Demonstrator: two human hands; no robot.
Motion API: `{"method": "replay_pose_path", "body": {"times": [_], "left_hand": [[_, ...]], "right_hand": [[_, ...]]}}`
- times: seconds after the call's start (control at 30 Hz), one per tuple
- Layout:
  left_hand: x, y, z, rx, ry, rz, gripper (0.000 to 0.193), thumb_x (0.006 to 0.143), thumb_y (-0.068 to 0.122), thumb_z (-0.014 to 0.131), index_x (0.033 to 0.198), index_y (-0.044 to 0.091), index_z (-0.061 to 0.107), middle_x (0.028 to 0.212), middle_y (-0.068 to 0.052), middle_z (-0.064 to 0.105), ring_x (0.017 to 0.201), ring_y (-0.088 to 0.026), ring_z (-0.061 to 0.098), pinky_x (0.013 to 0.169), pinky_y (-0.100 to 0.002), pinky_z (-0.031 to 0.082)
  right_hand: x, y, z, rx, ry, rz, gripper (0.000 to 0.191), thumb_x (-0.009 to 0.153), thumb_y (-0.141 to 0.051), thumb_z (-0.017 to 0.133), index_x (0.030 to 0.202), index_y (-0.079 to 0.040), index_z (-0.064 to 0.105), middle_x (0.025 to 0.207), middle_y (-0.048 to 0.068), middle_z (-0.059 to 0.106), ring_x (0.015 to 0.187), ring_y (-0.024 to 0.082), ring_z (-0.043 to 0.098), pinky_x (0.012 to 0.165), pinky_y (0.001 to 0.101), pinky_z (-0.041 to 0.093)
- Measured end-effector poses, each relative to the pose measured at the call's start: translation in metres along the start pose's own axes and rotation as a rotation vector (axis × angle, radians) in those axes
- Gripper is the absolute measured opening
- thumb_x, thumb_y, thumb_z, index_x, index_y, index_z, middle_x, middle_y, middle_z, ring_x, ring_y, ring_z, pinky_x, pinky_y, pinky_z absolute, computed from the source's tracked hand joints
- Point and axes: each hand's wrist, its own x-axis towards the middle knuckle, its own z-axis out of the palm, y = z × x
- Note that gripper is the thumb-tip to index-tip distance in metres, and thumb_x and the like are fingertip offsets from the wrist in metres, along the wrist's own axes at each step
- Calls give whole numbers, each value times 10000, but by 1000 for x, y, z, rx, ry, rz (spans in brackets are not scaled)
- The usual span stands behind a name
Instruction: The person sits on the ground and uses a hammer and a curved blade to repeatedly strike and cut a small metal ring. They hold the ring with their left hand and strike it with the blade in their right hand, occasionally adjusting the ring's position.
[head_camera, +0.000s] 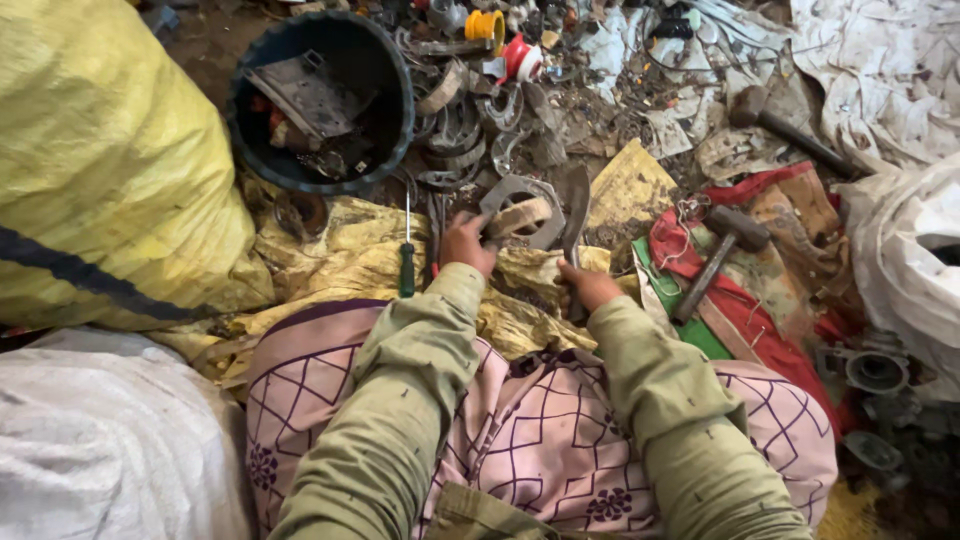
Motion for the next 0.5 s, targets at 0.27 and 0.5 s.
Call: {"method": "replay_pose_path", "body": {"times": [0.27, 0.5], "left_hand": [[4, 2, 29, 0, -50, 90, 620, 637, 51, 849, 1244, 91, 730, 1196, -219, 641, 1111, -419, 622, 970, -463, 520], [-2, -1, 34, 193, -124, 60, 595, 687, 72, 853, 1267, 105, 721, 1240, -172, 637, 1176, -401, 542, 1039, -461, 470]], "right_hand": [[-14, -3, -6, -67, 54, -29, 370, 961, -400, 662, 946, -30, 650, 605, 52, 530, 480, 182, 513, 470, 372, 448], [-10, -2, -3, -21, 31, -7, 482, 999, -483, 555, 968, -11, 645, 586, 67, 530, 471, 201, 512, 468, 372, 461]]}}
